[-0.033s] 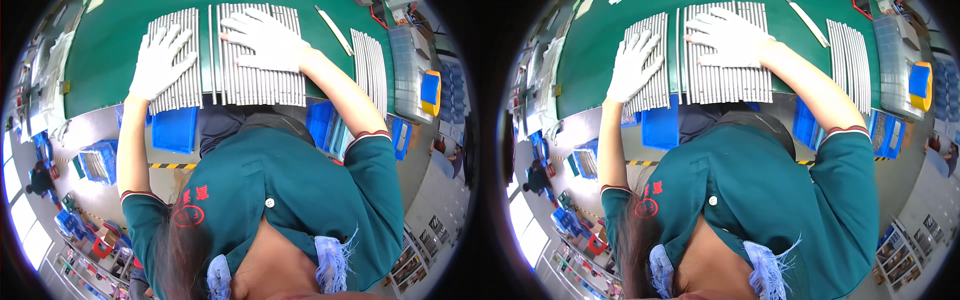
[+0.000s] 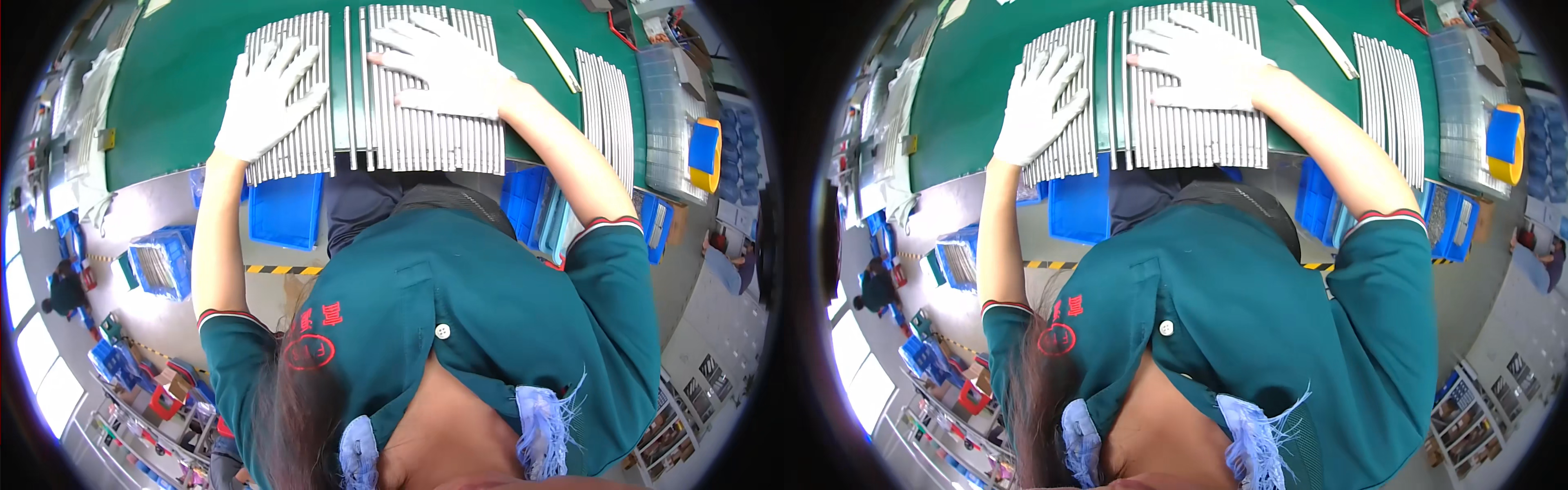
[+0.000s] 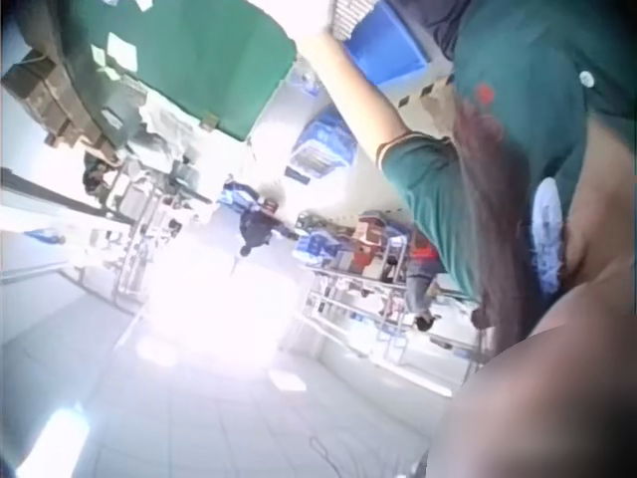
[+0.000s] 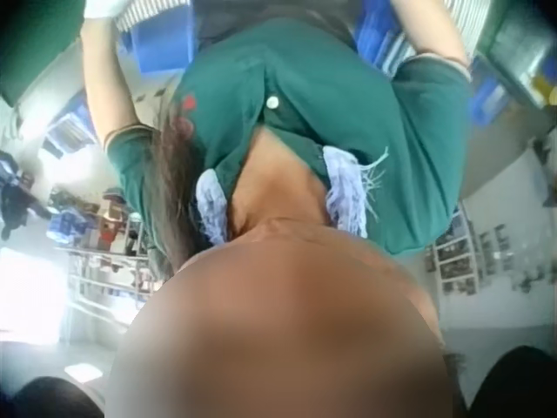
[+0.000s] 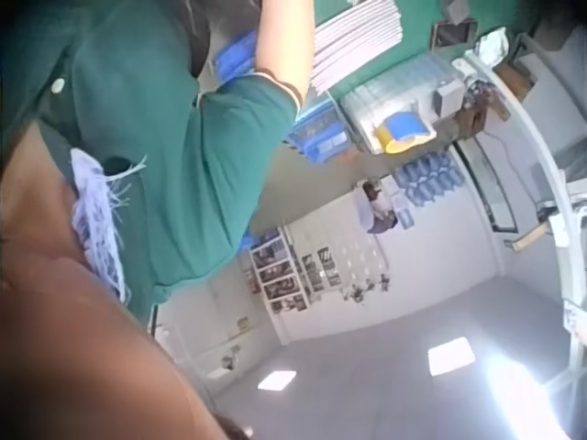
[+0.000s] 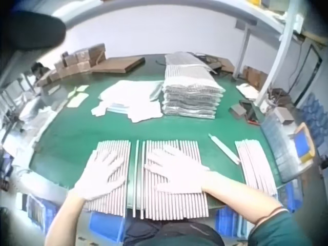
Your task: Arranging and aligning thin metal tubes on a green assembly table using a wooden spacer tool.
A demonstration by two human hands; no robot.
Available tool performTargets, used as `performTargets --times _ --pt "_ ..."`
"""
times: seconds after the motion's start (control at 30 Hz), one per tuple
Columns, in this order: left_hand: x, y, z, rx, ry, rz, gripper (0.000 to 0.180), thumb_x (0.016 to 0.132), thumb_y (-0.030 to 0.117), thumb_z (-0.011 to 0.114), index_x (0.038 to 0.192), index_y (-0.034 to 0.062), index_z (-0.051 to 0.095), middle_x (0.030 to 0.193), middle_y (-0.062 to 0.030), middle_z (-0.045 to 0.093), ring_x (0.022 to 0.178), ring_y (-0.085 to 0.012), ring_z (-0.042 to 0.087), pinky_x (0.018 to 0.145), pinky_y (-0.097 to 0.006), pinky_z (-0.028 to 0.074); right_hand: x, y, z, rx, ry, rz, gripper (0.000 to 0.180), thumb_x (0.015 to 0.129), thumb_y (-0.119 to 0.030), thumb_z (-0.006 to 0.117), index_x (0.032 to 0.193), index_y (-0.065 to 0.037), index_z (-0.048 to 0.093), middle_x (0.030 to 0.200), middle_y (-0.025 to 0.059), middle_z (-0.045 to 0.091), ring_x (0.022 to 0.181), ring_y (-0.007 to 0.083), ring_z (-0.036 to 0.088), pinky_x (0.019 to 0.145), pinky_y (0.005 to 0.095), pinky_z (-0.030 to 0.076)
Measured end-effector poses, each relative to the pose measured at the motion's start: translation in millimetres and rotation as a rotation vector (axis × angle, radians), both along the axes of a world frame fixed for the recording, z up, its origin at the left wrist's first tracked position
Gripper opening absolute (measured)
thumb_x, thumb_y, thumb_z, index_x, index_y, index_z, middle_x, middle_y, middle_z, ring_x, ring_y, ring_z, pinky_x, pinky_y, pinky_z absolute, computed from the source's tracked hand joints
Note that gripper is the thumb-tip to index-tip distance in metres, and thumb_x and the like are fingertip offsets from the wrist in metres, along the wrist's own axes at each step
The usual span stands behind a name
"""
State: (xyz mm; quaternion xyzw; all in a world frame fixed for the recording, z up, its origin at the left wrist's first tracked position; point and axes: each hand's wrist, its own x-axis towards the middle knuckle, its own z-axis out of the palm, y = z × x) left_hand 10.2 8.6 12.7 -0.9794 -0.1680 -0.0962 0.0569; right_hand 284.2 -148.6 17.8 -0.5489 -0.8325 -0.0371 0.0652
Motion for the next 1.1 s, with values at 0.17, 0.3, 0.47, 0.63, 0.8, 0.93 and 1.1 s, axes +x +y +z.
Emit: performTargets --times 0.17,0.3,0.47,0.63,0.8,0.93,1.1 --pt "23 -19 3 0.06 -0.056 -0.014 0.059 0.095 0.056 0.06 0.141 0.0198 0.063 0.145 -0.0151 0.06 0.134 -0.038 0.053 0.113 -0.052 0.036 36 -30 8 -0.092 0.036 -0.003 0.068 0.095 -0.043 0.062 0.154 -0.014 0.048 0.166 0.0117 0.035 0.155 0.0334 0.028 0.13 0.046 0.018" --pt "47 -39 1 -0.038 -0.125 -0.069 0.061 0.094 0.061 0.059 0.141 0.023 0.064 0.146 -0.0135 0.06 0.132 -0.0406 0.055 0.11 -0.058 0.036 49 -40 9 -0.058 -0.048 -0.009 0.065 0.099 -0.049 0.057 0.153 -0.014 0.049 0.163 0.0109 0.041 0.152 0.0295 0.034 0.129 0.0461 0.02" --pt "56 -44 -5 -0.11 -0.145 -0.076 0.064 0.093 0.066 0.057 0.142 0.0237 0.064 0.149 -0.0133 0.058 0.135 -0.0405 0.053 0.113 -0.056 0.036 50 -38 5 -0.086 0.03 -0.002 0.066 0.095 -0.045 0.061 0.154 -0.016 0.049 0.165 0.0101 0.039 0.154 0.0345 0.03 0.129 0.0471 0.019" --pt "46 -36 2 -0.078 -0.11 -0.11 0.061 0.093 0.06 0.062 0.141 0.0236 0.064 0.146 -0.0138 0.059 0.134 -0.0396 0.053 0.111 -0.053 0.037 41 -34 10 -0.126 -0.031 -0.037 0.069 0.097 -0.048 0.06 0.156 -0.016 0.047 0.165 0.0105 0.037 0.155 0.0338 0.029 0.129 0.0467 0.018" --pt "31 -28 8 -0.063 -0.039 -0.089 0.06 0.092 0.055 0.065 0.144 0.0245 0.061 0.148 -0.016 0.056 0.136 -0.041 0.05 0.115 -0.054 0.033 27 -18 15 -0.204 0.103 0.026 0.074 0.096 -0.05 0.056 0.154 -0.005 0.045 0.163 0.0203 0.038 0.153 0.0351 0.031 0.128 0.0495 0.018" --pt "22 -20 12 -0.091 0.023 -0.051 0.058 0.093 0.054 0.065 0.144 0.0269 0.06 0.151 -0.0166 0.054 0.138 -0.042 0.049 0.118 -0.058 0.03 21 -16 9 -0.12 0.113 0.019 0.073 0.095 -0.048 0.057 0.152 -0.004 0.047 0.159 0.0204 0.043 0.151 0.0351 0.035 0.127 0.0494 0.02" --pt "22 -20 12 -0.094 0.054 -0.041 0.058 0.094 0.054 0.064 0.146 0.0266 0.059 0.153 -0.0159 0.052 0.139 -0.0422 0.048 0.12 -0.057 0.028 26 -19 10 -0.142 0.156 0.025 0.072 0.096 -0.049 0.057 0.152 -0.005 0.047 0.159 0.0207 0.043 0.151 0.0353 0.035 0.127 0.0493 0.02"
